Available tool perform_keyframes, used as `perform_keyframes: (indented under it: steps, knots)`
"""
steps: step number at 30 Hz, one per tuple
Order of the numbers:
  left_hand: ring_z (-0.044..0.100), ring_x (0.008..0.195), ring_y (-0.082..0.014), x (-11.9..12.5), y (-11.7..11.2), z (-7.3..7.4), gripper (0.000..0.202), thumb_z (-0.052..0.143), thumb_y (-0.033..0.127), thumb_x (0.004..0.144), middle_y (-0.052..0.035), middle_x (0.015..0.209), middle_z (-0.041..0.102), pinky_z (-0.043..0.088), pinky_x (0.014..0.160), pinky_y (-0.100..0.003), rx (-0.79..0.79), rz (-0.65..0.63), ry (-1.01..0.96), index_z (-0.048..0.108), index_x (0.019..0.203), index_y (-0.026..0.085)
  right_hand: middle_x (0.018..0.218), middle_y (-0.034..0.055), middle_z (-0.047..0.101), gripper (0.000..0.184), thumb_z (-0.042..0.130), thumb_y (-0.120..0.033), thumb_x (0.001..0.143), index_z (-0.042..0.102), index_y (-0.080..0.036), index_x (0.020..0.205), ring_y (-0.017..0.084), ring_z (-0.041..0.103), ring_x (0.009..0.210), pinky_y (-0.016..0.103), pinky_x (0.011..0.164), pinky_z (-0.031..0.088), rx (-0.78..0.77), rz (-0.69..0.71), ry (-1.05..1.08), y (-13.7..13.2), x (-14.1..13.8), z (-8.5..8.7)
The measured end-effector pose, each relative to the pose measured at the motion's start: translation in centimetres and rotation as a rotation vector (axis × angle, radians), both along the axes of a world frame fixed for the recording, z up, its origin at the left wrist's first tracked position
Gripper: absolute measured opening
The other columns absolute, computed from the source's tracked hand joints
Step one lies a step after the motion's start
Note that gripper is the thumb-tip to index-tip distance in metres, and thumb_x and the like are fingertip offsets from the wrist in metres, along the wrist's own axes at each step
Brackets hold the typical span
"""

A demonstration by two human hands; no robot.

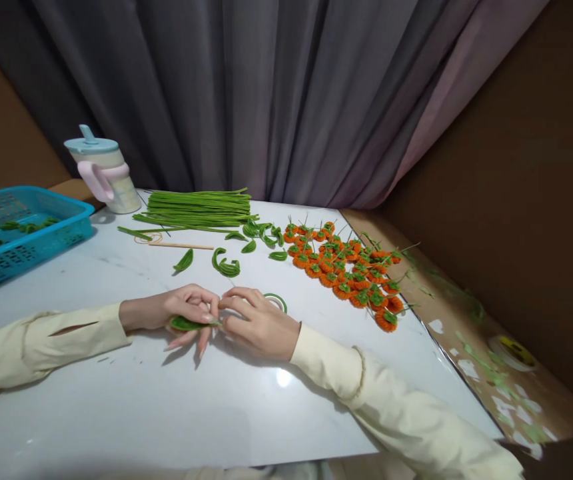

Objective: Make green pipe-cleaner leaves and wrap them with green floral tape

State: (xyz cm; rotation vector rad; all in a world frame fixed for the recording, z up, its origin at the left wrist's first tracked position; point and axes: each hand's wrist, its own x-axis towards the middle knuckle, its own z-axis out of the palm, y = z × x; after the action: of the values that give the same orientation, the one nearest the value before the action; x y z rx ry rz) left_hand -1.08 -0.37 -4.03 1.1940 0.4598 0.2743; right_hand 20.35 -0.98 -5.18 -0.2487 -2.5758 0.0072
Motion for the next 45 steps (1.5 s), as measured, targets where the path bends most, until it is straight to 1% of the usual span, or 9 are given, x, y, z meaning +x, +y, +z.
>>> perform_keyframes:
  steps: [5, 9, 12, 15, 19, 23, 28, 37, 45]
  knots:
    - [0.048, 0.027, -0.0118, 0.4, 0.0, -0.2, 0.011, 0.053, 0.021, 0.079, -0.0125, 0.062, 0.069, 0.017, 0.021, -0.016, -0.280, -0.185, 0.094, 0.053, 0.071, 0.013, 0.082, 0.0054, 0.056, 0.020, 0.036, -0.013, 0.094, 0.053, -0.015, 0.083, 0.018, 0.050, 0.083, 0.034, 0.072, 0.037, 0.397, 0.071, -0.143, -0.6, -0.3, 0.2]
    - [0.048, 0.026, -0.0124, 0.7, -0.2, -0.2, 0.010, 0.050, 0.019, 0.079, -0.0106, 0.055, 0.067, 0.018, 0.019, -0.015, -0.325, -0.214, 0.161, 0.052, 0.072, 0.013, 0.075, 0.0048, 0.054, 0.026, 0.033, -0.013, 0.093, 0.054, -0.015, 0.078, 0.017, 0.048, 0.074, 0.031, 0.067, 0.034, 0.447, 0.109, -0.134, -1.2, -0.6, 0.5]
    - [0.053, 0.032, -0.0149, 0.9, -0.2, -0.4, 0.034, 0.040, 0.039, 0.088, -0.0127, 0.057, 0.066, 0.025, 0.022, -0.017, -0.320, -0.181, 0.123, 0.051, 0.071, 0.012, 0.066, 0.0044, 0.049, 0.031, 0.031, -0.012, 0.092, 0.049, -0.015, 0.068, 0.016, 0.044, 0.065, 0.030, 0.062, 0.033, 0.386, 0.106, -0.062, -1.3, -0.8, 0.4]
    - [0.062, 0.051, -0.0188, 0.9, -0.2, -0.6, 0.056, 0.025, 0.059, 0.088, -0.0162, 0.076, 0.067, 0.037, 0.031, -0.020, -0.233, -0.084, -0.022, 0.053, 0.083, 0.011, 0.058, 0.0026, 0.043, 0.036, 0.026, -0.015, 0.094, 0.041, -0.018, 0.061, 0.016, 0.039, 0.059, 0.030, 0.059, 0.031, 0.223, 0.002, 0.068, -1.1, -0.7, 0.1]
    - [0.063, 0.079, -0.0203, 0.8, -0.3, -0.6, 0.039, 0.045, 0.051, 0.085, -0.0092, 0.086, 0.064, 0.048, 0.052, -0.024, -0.008, 0.178, -0.153, 0.046, 0.106, 0.018, 0.057, 0.0010, 0.042, 0.041, 0.020, -0.026, 0.098, 0.040, -0.018, 0.063, 0.014, 0.039, 0.057, 0.029, 0.061, 0.034, -0.194, -0.108, 0.192, -1.0, -0.5, 0.1]
    - [0.060, 0.070, -0.0126, 0.9, -0.4, -0.5, 0.033, 0.058, 0.028, 0.084, -0.0010, 0.077, 0.061, 0.046, 0.062, -0.024, 0.102, 0.297, -0.133, 0.040, 0.110, 0.020, 0.057, 0.0009, 0.046, 0.047, 0.023, -0.041, 0.098, 0.041, -0.018, 0.061, 0.013, 0.044, 0.058, 0.027, 0.063, 0.037, -0.727, -0.103, 0.239, -0.9, -0.3, 0.3]
    - [0.057, 0.059, -0.0093, 0.9, 0.0, -0.6, 0.018, 0.062, 0.024, 0.080, -0.0010, 0.069, 0.060, 0.043, 0.058, -0.021, 0.029, 0.412, -0.150, 0.049, 0.084, 0.013, 0.055, -0.0010, 0.047, 0.048, 0.038, -0.053, 0.091, 0.044, -0.017, 0.061, 0.012, 0.045, 0.054, 0.025, 0.060, 0.039, -1.226, -0.083, 0.294, -0.8, -0.4, 0.6]
    - [0.055, 0.050, -0.0080, 0.8, 0.3, -0.3, 0.017, 0.066, 0.019, 0.074, 0.0000, 0.058, 0.057, 0.041, 0.049, -0.018, -0.081, 0.462, -0.136, 0.051, 0.074, 0.011, 0.070, 0.0088, 0.063, 0.067, 0.028, -0.065, 0.088, 0.064, -0.011, 0.071, 0.019, 0.057, 0.072, 0.031, 0.077, 0.041, -1.330, -0.119, 0.309, -0.8, -0.5, 1.2]
    - [0.054, 0.049, -0.0076, 0.8, 0.3, -0.2, 0.018, 0.067, 0.020, 0.072, -0.0007, 0.059, 0.058, 0.041, 0.048, -0.018, -0.080, 0.469, -0.130, 0.052, 0.072, 0.011, 0.081, 0.0092, 0.064, 0.053, 0.040, -0.058, 0.088, 0.062, -0.010, 0.085, 0.020, 0.058, 0.083, 0.033, 0.081, 0.044, -1.375, -0.115, 0.369, -0.8, -0.4, 1.0]
